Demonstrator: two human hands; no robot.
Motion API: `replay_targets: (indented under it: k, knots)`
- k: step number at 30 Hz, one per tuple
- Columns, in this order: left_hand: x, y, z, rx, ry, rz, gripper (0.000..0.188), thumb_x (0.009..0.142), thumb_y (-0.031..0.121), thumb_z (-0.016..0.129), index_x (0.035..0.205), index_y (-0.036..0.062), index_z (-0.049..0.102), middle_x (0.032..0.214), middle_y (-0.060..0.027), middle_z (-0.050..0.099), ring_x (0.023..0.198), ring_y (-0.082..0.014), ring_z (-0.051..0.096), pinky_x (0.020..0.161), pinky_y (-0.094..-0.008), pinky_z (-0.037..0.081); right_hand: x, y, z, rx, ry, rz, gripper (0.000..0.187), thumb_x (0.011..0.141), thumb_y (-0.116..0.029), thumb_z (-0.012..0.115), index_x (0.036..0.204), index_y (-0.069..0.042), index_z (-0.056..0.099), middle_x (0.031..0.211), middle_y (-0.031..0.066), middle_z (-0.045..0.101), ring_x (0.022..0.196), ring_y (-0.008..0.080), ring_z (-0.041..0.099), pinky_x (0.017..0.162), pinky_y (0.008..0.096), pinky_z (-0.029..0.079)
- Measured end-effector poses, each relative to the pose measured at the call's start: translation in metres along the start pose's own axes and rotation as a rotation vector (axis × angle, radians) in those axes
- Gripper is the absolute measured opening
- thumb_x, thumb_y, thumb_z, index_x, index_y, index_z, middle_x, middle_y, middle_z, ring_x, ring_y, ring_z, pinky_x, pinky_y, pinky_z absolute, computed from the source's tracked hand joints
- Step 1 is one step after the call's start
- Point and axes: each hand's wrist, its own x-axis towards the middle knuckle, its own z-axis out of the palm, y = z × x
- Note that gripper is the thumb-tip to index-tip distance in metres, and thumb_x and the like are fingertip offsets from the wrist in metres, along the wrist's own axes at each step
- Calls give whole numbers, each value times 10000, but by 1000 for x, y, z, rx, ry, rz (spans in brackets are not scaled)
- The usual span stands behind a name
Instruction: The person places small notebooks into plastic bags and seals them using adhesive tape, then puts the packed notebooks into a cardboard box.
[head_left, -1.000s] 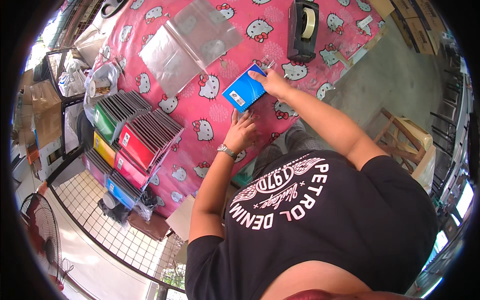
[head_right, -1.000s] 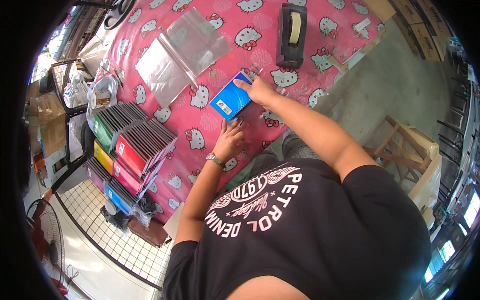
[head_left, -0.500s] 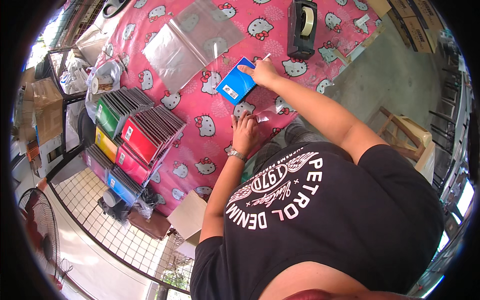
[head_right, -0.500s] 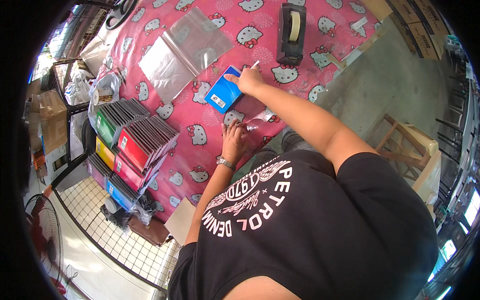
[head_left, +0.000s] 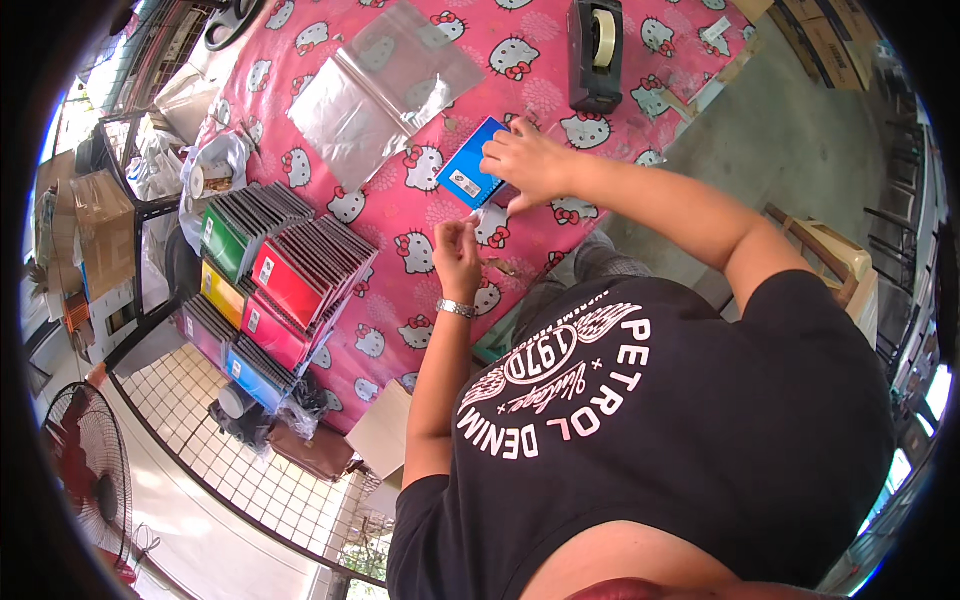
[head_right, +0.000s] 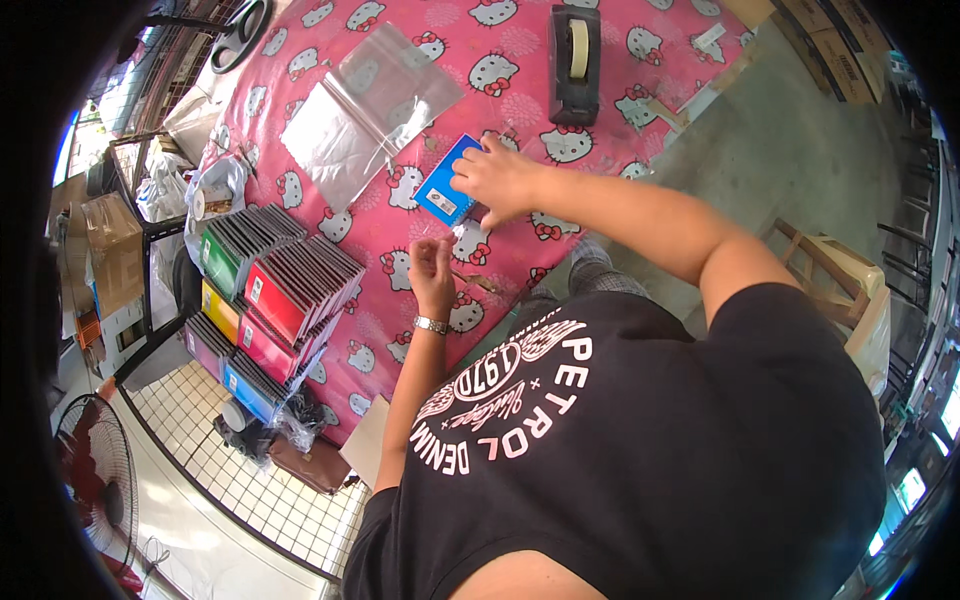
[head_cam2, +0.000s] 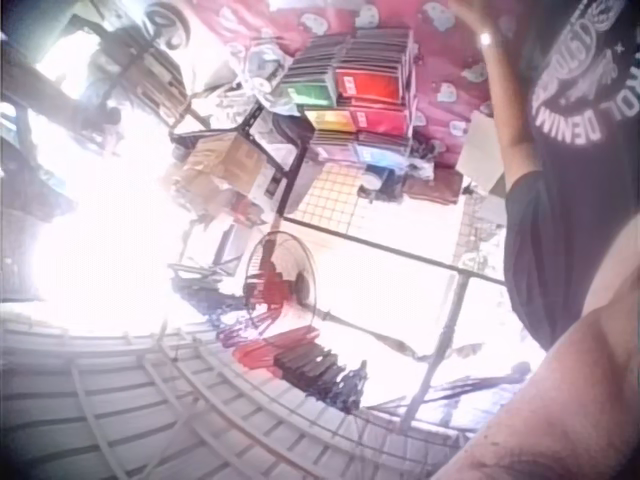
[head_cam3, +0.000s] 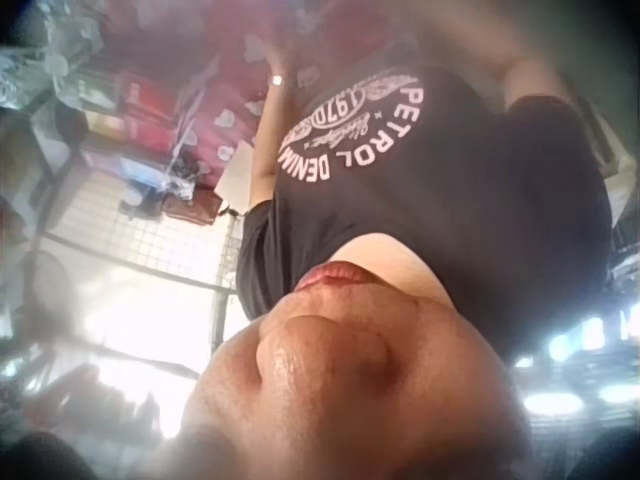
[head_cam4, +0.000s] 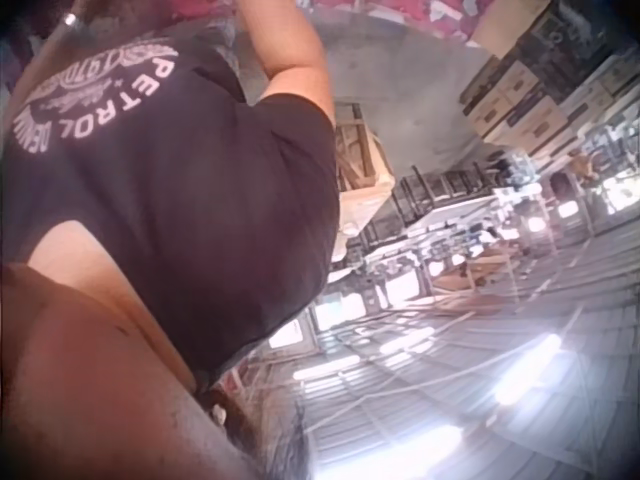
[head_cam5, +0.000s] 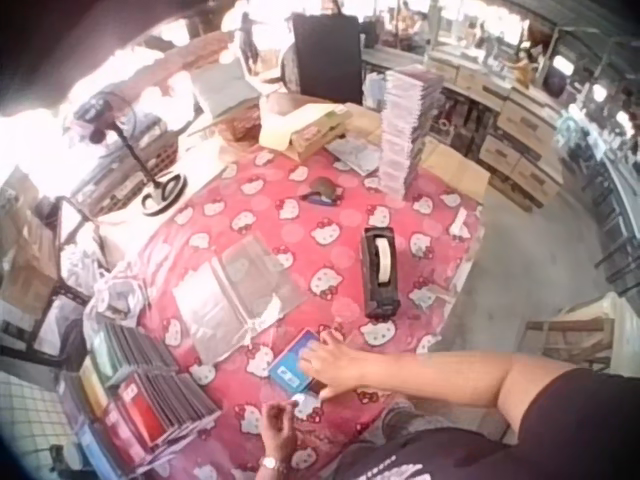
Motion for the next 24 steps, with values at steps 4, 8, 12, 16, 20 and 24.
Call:
replay_targets:
  k: [4,8,12,16,20,24]
  knots:
    - [18,15,-2,-244,57,-222,105,975,93,520,1019,26,453,1017,-154,657,847,-217,672,782,-318,546,30,31,-5,95,-179,19,144,695,-234,704,773,-123,657,895,56,622,973,245,588,848,437,405]
    - [13,24,6,383,400,-90,298,922,99,582,1187,23,469,1083,-129,615,974,-246,621,866,-380,516,59,49,-3,259,-369,44,51,680,-149,680,708,-110,664,803,83,665,848,275,645,746,426,471]
    - [-3,38,51,956,-25,499,600,853,200,637,1369,27,384,1361,-182,450,1300,-337,392,1087,-485,294,62,51,-4,313,-341,58,62,671,-121,655,718,-84,671,772,108,677,789,317,654,696,431,506]
    - [10,27,82,1135,-133,305,802,838,333,630,1480,45,247,1544,-196,192,1439,-393,119,1158,-530,81,65,53,0,320,-338,46,85,680,-106,638,752,-74,671,797,111,681,795,323,654,694,429,513]
    - [15,17,86,1163,-115,244,852,836,382,634,1503,72,204,1570,-193,128,1446,-427,58,1155,-558,46,67,59,-13,476,-307,38,143,710,-128,644,826,-52,679,888,152,692,864,324,664,734,435,520]
    - [17,19,93,1228,-119,226,860,837,414,635,1506,89,205,1572,-190,123,1445,-430,58,1157,-550,41,104,91,0,557,-268,92,261,774,-145,636,1032,-104,637,964,115,656,896,308,644,782,449,504]
